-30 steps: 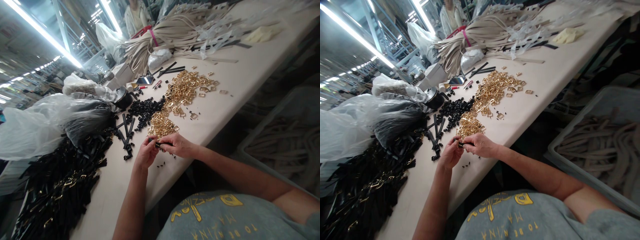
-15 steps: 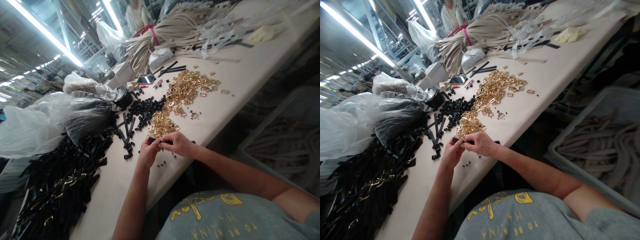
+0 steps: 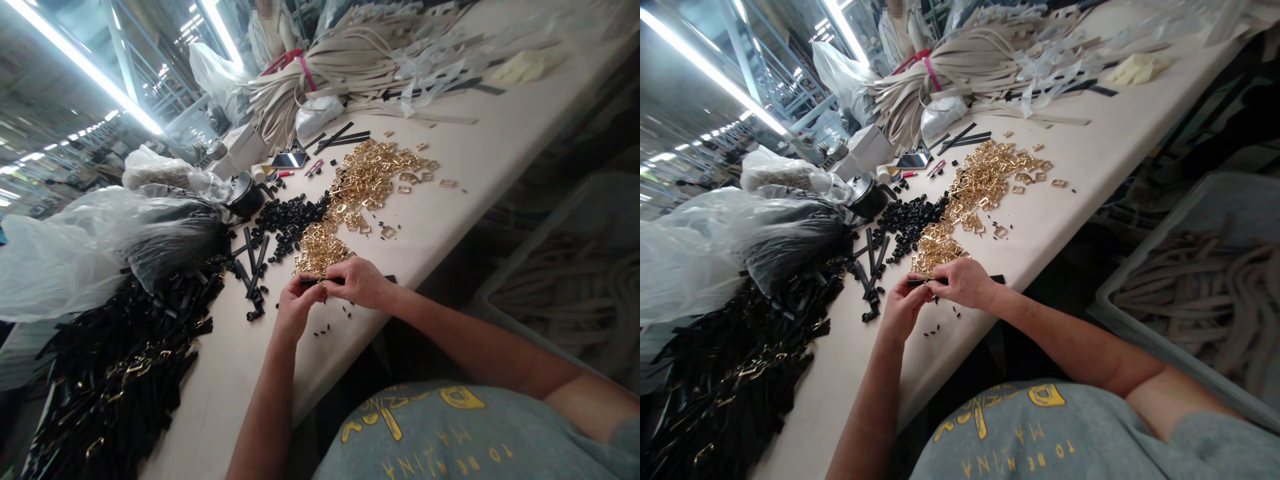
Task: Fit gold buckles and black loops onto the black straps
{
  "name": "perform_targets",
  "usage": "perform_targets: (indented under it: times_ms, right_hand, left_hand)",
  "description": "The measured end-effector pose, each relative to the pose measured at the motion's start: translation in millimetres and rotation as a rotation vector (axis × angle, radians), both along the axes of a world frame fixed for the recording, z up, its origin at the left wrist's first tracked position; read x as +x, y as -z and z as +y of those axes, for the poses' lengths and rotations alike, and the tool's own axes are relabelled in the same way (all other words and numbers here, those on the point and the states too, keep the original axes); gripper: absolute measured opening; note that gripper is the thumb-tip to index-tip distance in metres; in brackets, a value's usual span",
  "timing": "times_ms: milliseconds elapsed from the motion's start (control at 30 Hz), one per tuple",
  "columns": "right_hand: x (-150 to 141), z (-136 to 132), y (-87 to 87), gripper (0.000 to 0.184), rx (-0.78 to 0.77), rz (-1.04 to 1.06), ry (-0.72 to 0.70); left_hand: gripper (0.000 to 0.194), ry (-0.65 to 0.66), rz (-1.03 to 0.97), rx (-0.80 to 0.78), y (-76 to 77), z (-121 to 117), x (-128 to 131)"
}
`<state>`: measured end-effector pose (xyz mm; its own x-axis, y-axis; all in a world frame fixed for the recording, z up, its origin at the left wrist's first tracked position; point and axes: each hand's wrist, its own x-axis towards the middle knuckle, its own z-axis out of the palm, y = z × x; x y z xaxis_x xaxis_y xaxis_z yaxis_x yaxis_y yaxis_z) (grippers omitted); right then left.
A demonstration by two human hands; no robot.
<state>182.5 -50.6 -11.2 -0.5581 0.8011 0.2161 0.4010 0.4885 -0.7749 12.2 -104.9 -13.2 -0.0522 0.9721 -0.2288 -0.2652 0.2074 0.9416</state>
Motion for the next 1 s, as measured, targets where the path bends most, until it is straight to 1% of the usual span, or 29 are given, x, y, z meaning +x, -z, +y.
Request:
perform_targets:
  times_ms: [100,167,267,367,433,533,633,733,833,933,1000]
  right_hand:
    - [3,3,1.5,0.035,-0.017,0.039,-0.094]
    - [4,5,3.1,0.038,-0.017,0.058,-0.127]
    - [5,4,6.6,0.041,-0.012,0.083,-0.132]
    - [4,3,9.7,0.04,-0.003,0.099,-0.117]
    - [4,2,10.5,0.038,0.008,0.1,-0.107]
    - [4,1,9.5,0.035,0.067,0.07,-0.103]
    - [4,0,7.4,0.033,0.117,0.026,-0.102]
    - [7,1,5.6,0.024,0.077,0.007,-0.132]
    - [11,4,3.9,0.017,0.018,-0.04,-0.137]
    - [15,5,2.3,0.022,-0.022,-0.05,-0.122]
    - [14,4,2.2,0.024,-0.024,-0.018,-0.11]
  left_hand:
    - [0.03,-0.006,-0.069,-0.021,1.6,1,-3]
    - [0.03,-0.011,-0.071,-0.018,1.6,1,-4]
    - [0.031,-0.013,-0.016,-0.001,0.6,1,-1]
    - [0.032,-0.011,0.021,0.011,-1.3,-1,2]
    - [0.032,0.002,0.016,0.012,-2.5,-1,2]
    - [0.031,0.016,-0.007,-0.015,-2.9,-1,3]
    - [0.03,-0.014,-0.007,-0.039,-1.2,0,2]
    - [0.029,-0.049,-0.014,-0.034,0.1,2,-1]
    - [0.03,-0.115,-0.058,-0.008,-0.1,4,-8]
    - [0.034,-0.181,-0.113,-0.027,-0.3,5,-11]
    - [0.038,-0.194,-0.14,-0.066,0.3,6,-9]
